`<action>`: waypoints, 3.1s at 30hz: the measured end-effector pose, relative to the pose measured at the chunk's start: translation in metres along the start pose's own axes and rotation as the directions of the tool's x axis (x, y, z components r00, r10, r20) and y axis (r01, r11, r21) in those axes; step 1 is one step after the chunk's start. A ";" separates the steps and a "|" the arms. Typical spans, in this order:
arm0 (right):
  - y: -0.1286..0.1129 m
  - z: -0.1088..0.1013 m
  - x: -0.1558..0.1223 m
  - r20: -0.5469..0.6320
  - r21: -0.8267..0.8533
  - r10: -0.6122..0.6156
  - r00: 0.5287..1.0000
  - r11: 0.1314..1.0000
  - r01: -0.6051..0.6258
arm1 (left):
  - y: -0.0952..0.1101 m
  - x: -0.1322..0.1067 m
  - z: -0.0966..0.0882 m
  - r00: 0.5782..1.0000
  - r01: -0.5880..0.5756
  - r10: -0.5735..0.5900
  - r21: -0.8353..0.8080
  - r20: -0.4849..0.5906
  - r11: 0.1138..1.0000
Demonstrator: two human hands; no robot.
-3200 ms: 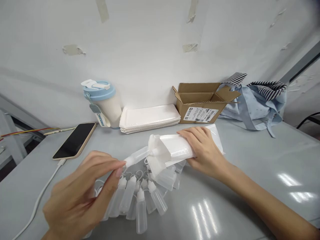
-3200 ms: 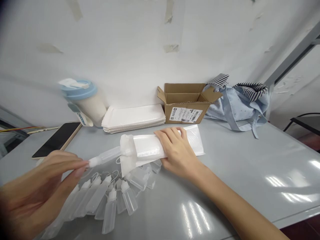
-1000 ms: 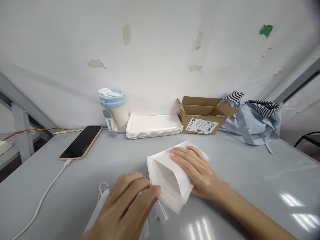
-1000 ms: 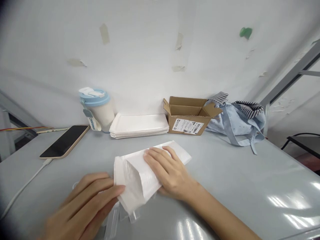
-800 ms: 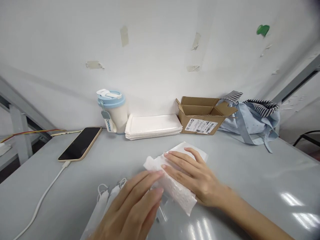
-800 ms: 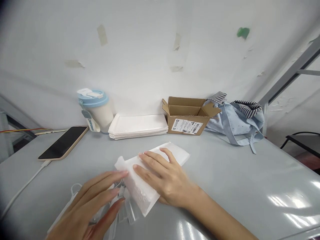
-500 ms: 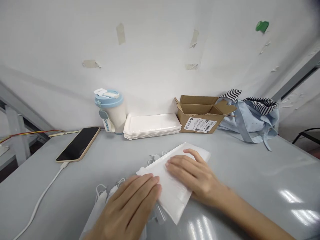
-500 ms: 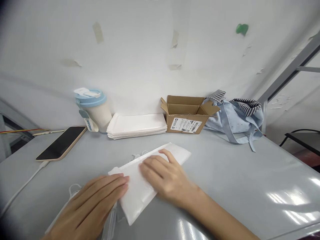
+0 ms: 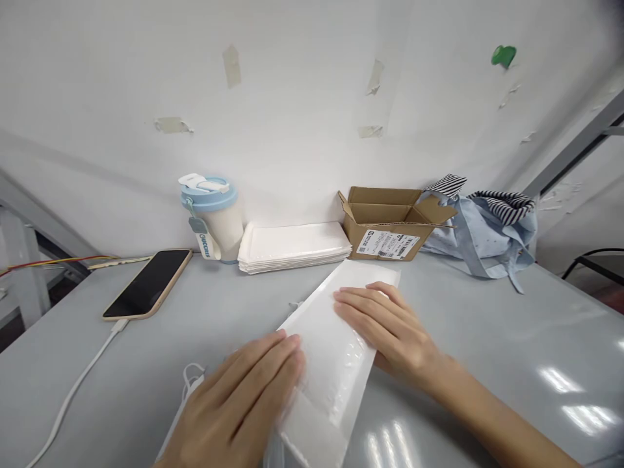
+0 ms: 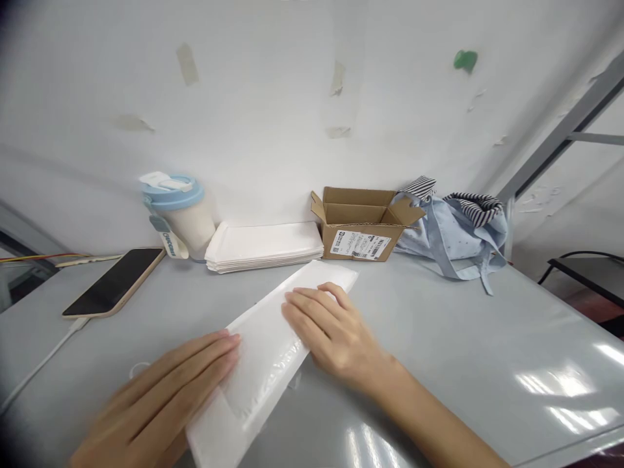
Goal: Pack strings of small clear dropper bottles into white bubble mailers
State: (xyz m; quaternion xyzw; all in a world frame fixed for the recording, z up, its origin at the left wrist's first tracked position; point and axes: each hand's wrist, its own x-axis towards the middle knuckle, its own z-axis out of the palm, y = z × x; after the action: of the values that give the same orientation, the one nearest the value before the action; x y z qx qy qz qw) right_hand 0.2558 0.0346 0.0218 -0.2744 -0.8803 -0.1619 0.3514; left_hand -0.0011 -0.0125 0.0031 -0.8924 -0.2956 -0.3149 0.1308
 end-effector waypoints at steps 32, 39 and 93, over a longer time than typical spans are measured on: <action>0.073 -0.010 -0.024 0.526 -0.586 0.840 0.135 0.473 -0.657 | -0.039 0.164 0.104 0.393 0.832 -0.189 -0.260 0.900 0.489; 0.078 -0.015 -0.026 0.614 -0.526 0.780 0.117 0.516 -0.676 | -0.042 0.150 0.102 0.435 0.688 -0.099 -0.259 0.895 0.678; 0.032 0.015 -0.015 0.134 -0.375 0.173 0.976 0.920 -0.111 | -0.028 0.066 -0.003 0.975 0.084 -0.019 0.287 -0.220 0.954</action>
State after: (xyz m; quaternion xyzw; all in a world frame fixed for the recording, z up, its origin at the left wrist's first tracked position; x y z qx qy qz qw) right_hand 0.2762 0.0620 0.0036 -0.4106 -0.8384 -0.2738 0.2313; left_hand 0.0217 0.0380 0.0485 -0.8156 -0.3467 -0.3651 0.2851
